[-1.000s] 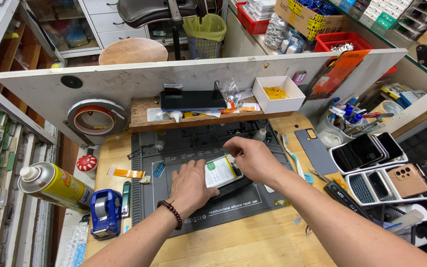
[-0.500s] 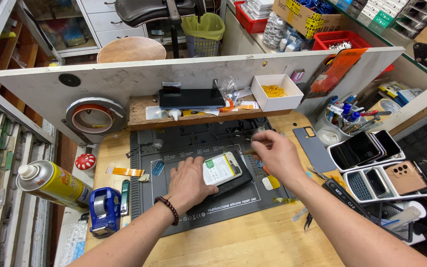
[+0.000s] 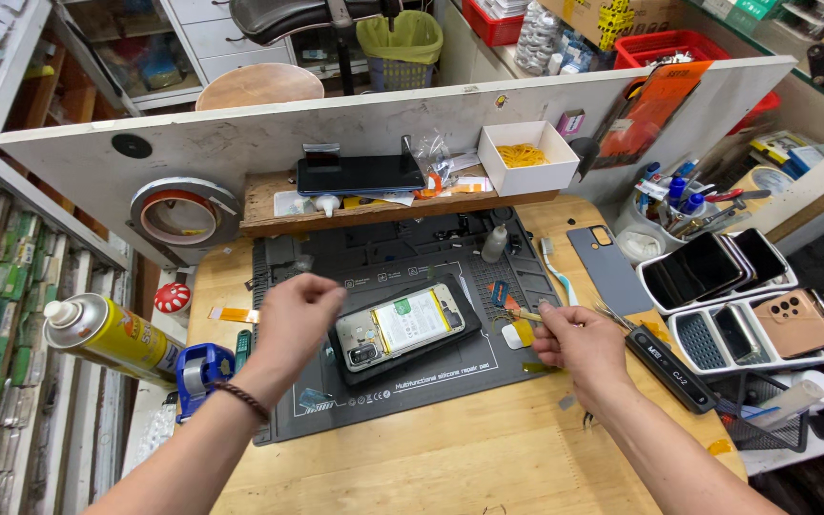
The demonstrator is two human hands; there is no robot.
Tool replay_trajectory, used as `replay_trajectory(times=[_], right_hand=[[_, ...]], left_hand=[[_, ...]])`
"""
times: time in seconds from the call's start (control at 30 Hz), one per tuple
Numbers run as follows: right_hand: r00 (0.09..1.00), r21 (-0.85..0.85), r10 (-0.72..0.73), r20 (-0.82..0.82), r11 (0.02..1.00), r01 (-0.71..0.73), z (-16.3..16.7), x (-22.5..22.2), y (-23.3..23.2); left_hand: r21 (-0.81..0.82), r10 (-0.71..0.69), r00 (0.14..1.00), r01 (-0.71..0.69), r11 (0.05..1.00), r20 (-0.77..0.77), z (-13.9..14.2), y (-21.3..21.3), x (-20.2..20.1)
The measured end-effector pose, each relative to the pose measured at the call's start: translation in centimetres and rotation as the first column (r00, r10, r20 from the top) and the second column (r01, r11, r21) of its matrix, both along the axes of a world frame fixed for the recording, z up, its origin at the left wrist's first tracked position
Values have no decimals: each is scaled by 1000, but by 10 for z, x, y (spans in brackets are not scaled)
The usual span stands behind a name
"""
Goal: The person uses a small metal spudger to carefully pry and separate internal components of a disassembled smartphone. The device is held steady with the left hand while the right hand works around the camera module and battery area. The phone is briefly lifted and rotated for inspection before being placed back on the mat.
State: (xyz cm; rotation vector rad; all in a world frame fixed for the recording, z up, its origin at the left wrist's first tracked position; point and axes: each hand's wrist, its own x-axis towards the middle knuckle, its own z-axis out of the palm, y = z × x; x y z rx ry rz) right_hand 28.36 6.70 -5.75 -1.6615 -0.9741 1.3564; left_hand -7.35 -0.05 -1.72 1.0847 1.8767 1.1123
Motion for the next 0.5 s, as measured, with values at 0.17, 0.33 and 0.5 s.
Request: replay_trajectory(times=[0.17,0.33,0.5], right_hand=[[998,-38,35,-54,999,-37,2,-11,-3],[988,-86,89,-126,991,-101,6,-26,-2],[978,-86,139,-157,984,-154,-1,-36,2]], left_hand=[[-208,291,851,-219,953,437,-13,-48,-31],[-302,420,808,-314,900,412,-31,-101,-11],[-348,481,777,-355,868,406,-36,-130,11]])
